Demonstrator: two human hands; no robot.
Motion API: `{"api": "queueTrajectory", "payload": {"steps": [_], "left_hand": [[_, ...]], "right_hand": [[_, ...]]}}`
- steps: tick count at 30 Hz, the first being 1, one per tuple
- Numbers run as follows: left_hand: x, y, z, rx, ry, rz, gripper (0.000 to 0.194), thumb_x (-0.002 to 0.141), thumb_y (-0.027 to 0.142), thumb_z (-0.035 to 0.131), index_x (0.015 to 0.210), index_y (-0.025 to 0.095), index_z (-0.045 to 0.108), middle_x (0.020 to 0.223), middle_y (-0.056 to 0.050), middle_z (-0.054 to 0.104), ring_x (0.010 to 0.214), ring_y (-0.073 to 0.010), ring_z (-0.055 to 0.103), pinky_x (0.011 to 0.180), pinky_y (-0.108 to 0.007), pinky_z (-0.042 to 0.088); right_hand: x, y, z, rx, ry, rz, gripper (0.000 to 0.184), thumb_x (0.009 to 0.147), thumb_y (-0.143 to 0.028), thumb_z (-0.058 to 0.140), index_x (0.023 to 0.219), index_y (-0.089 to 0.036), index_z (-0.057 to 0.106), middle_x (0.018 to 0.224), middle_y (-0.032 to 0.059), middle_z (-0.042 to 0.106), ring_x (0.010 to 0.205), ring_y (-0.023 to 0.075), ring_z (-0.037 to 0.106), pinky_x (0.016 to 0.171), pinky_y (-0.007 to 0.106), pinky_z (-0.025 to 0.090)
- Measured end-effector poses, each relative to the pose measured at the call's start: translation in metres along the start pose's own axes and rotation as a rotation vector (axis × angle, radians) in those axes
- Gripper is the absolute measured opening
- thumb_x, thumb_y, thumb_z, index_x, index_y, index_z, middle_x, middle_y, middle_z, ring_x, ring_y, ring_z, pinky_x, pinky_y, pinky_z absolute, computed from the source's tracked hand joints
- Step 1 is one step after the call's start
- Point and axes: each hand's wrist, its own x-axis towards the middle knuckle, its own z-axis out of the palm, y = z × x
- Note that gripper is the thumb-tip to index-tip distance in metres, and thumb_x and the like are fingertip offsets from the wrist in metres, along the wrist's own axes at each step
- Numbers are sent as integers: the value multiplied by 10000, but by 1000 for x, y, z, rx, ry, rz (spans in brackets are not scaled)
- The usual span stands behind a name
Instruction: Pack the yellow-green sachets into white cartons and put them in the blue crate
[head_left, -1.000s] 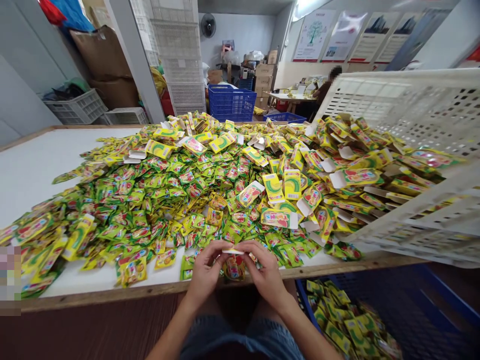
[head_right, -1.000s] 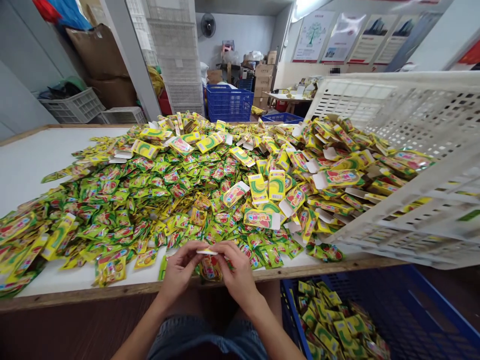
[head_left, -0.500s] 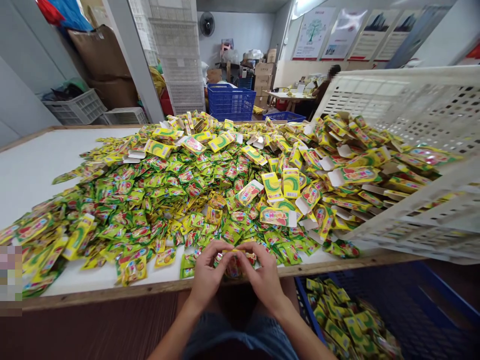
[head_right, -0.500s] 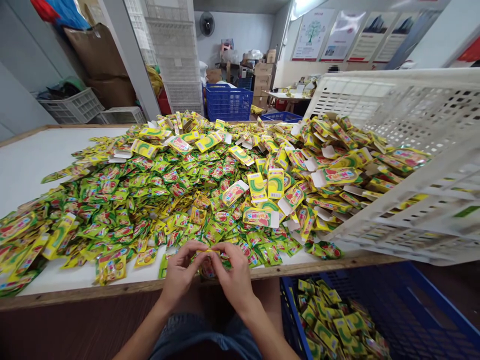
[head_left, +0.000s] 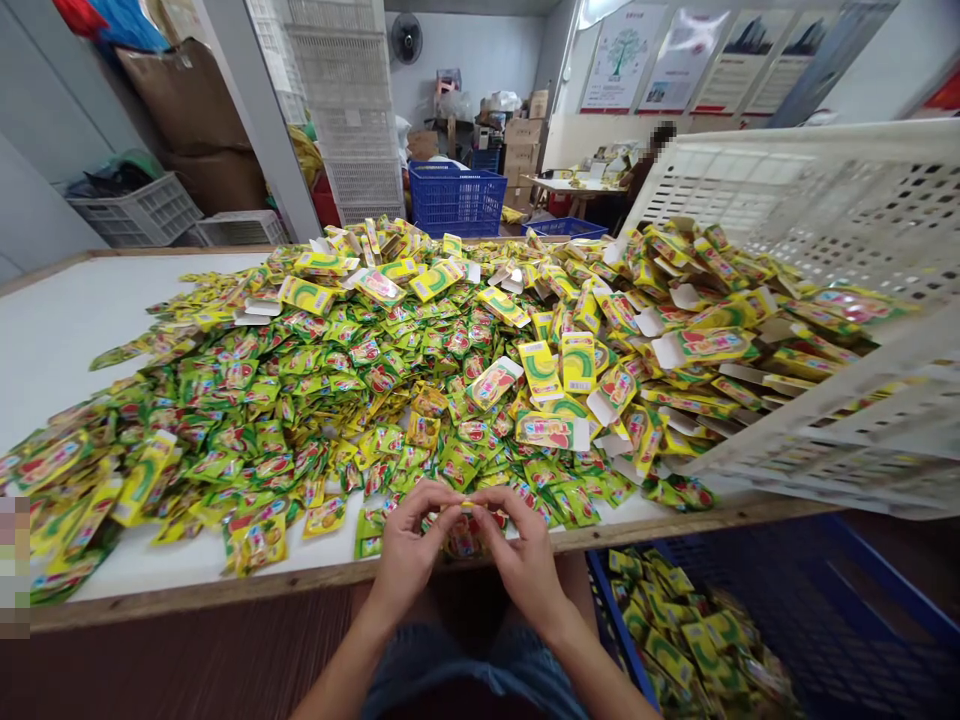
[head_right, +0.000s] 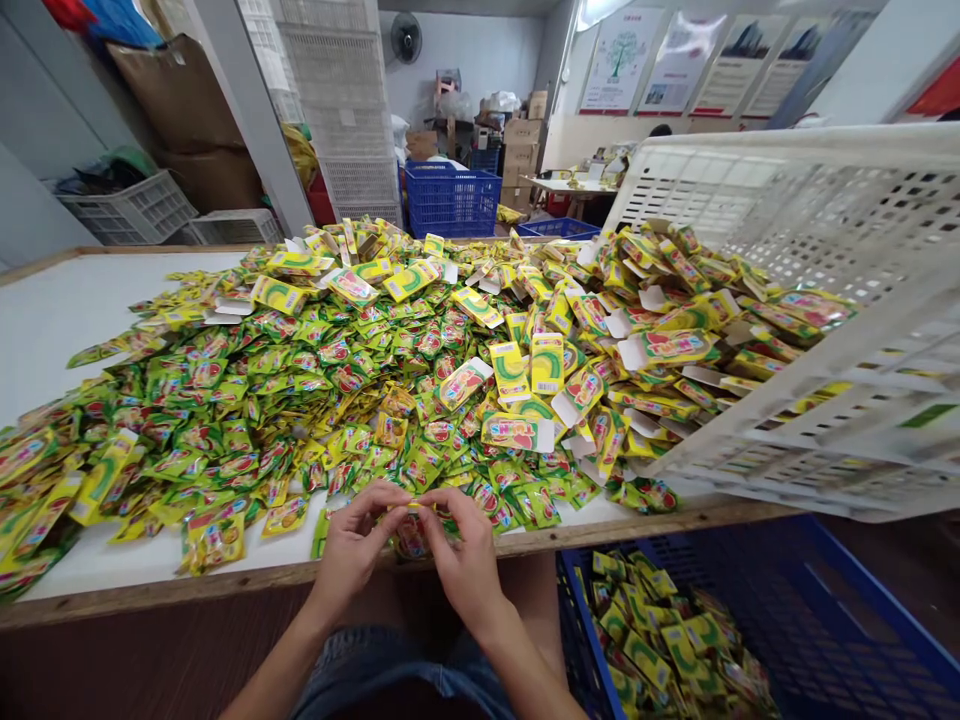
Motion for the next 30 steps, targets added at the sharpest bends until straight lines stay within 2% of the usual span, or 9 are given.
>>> {"api": "queueTrajectory", "payload": {"steps": [5, 8, 11, 13, 15, 17, 19, 23, 30], "left_hand": [[-7, -13, -3, 57, -10, 96, 138, 796, 155, 634, 857, 251, 712, 869, -19, 649, 871, -170, 598, 803, -288, 453], [-13, -14, -4, 102, -27, 101, 198, 805, 168, 624, 965, 265, 689, 980, -33, 652, 953, -188, 598, 868, -318, 450], [-19, -16, -11, 57, 12, 29, 359, 846, 208, 566, 1199, 274, 544, 1165, -68, 591, 1013, -204, 592, 872, -350, 474], [-20, -18, -18, 118, 69, -8, 295, 860, 223, 544, 1153, 251, 568, 1136, -68, 593, 1005, -199, 587, 870, -343, 471], [-19, -19, -20, 207, 118, -11, 197, 856, 231, 549, 1039, 229, 624, 1069, -61, 609, 1015, -200, 571, 885, -333, 453], [-18, -18, -16, 250, 120, -1, 146, 856, 234, 548, 967, 219, 641, 1026, -56, 619, 1027, -202, 560, 900, -334, 438], [-16, -14, -7, 264, 69, 20, 131, 860, 228, 541, 944, 218, 641, 1003, -52, 630, 1029, -200, 558, 931, -347, 416], [-20, -4, 4, 285, -56, 61, 130, 867, 209, 526, 923, 217, 642, 978, -52, 644, 993, -192, 576, 931, -342, 413], [-26, -8, -7, 304, 44, -7, 131, 862, 225, 526, 890, 206, 652, 931, -56, 660, 941, -197, 599, 864, -329, 454]], "right_hand": [[-6, 14, 12, -37, 28, -181, 150, 860, -162, 534, 955, -248, 613, 928, 23, 659, 947, 178, 591, 840, 310, 454], [-8, 8, 0, -99, 24, -219, 162, 873, -163, 496, 953, -246, 610, 914, 31, 660, 937, 180, 598, 826, 305, 466], [-14, -1, -56, -286, 34, -148, 189, 892, -207, 427, 936, -233, 609, 954, 62, 648, 930, 201, 591, 797, 325, 470], [-17, -1, -106, -572, 18, -15, 163, 863, -282, 470, 881, -232, 624, 880, 67, 647, 839, 229, 587, 740, 357, 458], [-16, 8, -147, -832, 123, 83, 192, 813, -356, 510, 759, -221, 635, 795, 81, 628, 769, 255, 570, 724, 399, 440], [-9, 25, -164, -843, 144, 167, 235, 798, -407, 512, 797, -216, 649, 815, 84, 633, 760, 250, 571, 729, 399, 443], [6, 46, -156, -707, 139, 203, 285, 807, -429, 488, 862, -204, 654, 905, 93, 635, 789, 233, 581, 744, 378, 457], [40, 79, -110, -564, 206, 156, 325, 780, -430, 498, 888, -184, 680, 1076, 131, 582, 1038, 265, 532, 875, 406, 424], [57, 88, -88, -391, 185, 155, 330, 782, -429, 509, 938, -201, 689, 1145, 110, 530, 969, 226, 546, 792, 356, 463]]}}
